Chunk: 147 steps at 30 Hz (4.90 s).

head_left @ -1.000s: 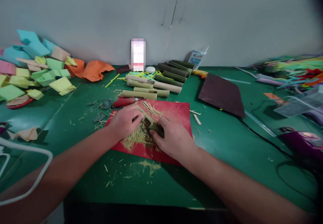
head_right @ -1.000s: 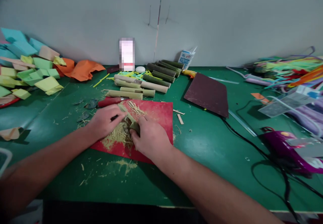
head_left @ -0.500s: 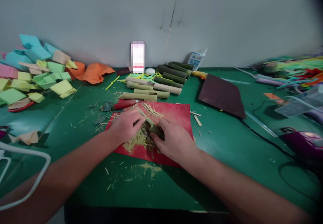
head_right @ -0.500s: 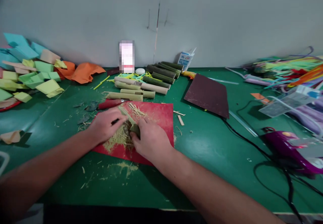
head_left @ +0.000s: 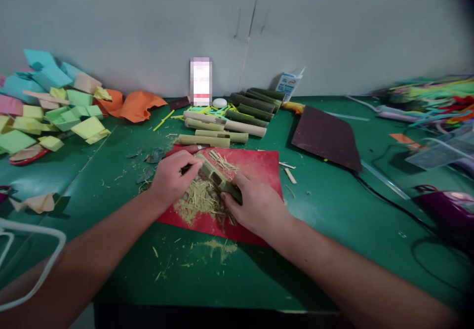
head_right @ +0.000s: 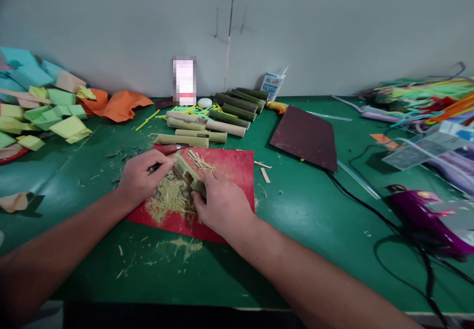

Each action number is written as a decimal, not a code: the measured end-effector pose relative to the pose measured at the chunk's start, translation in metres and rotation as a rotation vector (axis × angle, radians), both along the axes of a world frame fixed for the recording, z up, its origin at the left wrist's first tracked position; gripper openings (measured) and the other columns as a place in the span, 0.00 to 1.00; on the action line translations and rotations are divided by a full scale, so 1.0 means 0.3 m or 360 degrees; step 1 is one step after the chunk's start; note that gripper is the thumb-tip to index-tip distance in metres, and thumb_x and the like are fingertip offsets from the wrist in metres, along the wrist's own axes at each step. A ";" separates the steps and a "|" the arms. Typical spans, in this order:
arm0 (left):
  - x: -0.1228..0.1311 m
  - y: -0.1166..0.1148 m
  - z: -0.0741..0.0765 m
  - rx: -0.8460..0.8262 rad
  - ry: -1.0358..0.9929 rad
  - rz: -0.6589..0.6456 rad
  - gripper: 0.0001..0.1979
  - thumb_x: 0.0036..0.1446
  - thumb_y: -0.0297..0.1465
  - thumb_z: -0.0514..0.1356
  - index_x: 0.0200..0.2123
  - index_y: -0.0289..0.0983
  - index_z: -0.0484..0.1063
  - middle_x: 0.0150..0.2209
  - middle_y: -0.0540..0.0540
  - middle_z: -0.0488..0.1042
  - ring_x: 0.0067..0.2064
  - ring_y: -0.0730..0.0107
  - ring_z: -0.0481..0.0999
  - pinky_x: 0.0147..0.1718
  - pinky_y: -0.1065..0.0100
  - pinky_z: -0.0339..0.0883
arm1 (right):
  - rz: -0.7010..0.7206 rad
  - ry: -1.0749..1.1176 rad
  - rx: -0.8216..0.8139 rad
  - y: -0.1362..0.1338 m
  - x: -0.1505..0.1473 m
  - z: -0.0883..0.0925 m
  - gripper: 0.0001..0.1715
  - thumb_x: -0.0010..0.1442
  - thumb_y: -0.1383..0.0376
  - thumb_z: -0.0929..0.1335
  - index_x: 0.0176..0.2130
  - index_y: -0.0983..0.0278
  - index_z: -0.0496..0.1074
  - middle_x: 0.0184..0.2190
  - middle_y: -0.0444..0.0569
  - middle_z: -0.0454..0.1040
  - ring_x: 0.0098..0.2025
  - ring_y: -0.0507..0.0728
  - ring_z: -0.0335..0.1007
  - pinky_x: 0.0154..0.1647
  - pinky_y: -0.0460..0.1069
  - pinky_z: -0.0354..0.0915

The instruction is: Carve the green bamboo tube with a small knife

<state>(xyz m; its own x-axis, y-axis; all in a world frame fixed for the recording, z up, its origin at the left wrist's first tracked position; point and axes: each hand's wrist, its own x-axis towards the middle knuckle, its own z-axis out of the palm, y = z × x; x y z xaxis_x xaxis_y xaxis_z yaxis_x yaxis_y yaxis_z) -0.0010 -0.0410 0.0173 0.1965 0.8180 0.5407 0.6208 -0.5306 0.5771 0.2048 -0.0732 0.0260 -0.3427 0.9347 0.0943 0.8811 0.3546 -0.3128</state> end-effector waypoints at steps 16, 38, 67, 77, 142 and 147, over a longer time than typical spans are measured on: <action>-0.012 0.050 -0.017 -0.0238 0.0087 0.0193 0.09 0.55 0.33 0.58 0.36 0.38 0.76 0.40 0.46 0.77 0.42 0.66 0.75 0.45 0.66 0.67 | 0.0012 -0.0114 0.0110 0.009 0.013 0.007 0.12 0.56 0.56 0.64 0.30 0.62 0.65 0.31 0.46 0.69 0.28 0.51 0.62 0.22 0.48 0.47; 0.039 0.034 -0.037 0.0050 0.0574 0.0078 0.17 0.48 0.38 0.64 0.40 0.37 0.69 0.37 0.45 0.71 0.37 0.65 0.72 0.39 0.64 0.68 | 0.0034 -0.0194 0.0164 -0.018 -0.012 0.005 0.10 0.56 0.59 0.65 0.35 0.64 0.67 0.34 0.49 0.69 0.35 0.56 0.66 0.27 0.49 0.54; 0.072 0.020 -0.034 0.0021 0.0633 0.0190 0.13 0.46 0.31 0.61 0.38 0.36 0.70 0.35 0.45 0.71 0.37 0.63 0.73 0.36 0.65 0.69 | 0.0073 -0.0020 0.0126 -0.021 -0.020 -0.002 0.09 0.57 0.60 0.63 0.32 0.64 0.66 0.33 0.49 0.69 0.33 0.55 0.65 0.28 0.49 0.54; 0.006 0.059 -0.034 0.0112 0.0416 0.0000 0.10 0.55 0.34 0.59 0.38 0.35 0.72 0.37 0.43 0.74 0.41 0.65 0.74 0.43 0.64 0.68 | -0.0006 -0.0171 0.0103 -0.005 0.001 0.017 0.10 0.57 0.59 0.63 0.32 0.63 0.66 0.33 0.48 0.70 0.31 0.55 0.65 0.24 0.49 0.49; 0.008 0.052 -0.022 0.0211 0.0150 -0.0051 0.07 0.58 0.29 0.55 0.36 0.35 0.73 0.34 0.44 0.74 0.39 0.69 0.73 0.41 0.67 0.67 | -0.0004 0.0108 -0.0098 0.016 0.026 0.021 0.10 0.55 0.58 0.64 0.34 0.62 0.67 0.28 0.48 0.72 0.27 0.55 0.65 0.23 0.49 0.51; 0.012 0.027 0.008 0.0136 -0.0080 0.0149 0.08 0.58 0.31 0.56 0.37 0.36 0.74 0.38 0.46 0.76 0.40 0.70 0.74 0.42 0.68 0.67 | -0.0169 0.0510 -0.0186 0.023 0.029 0.037 0.15 0.55 0.56 0.65 0.40 0.61 0.68 0.31 0.47 0.73 0.28 0.54 0.66 0.26 0.49 0.58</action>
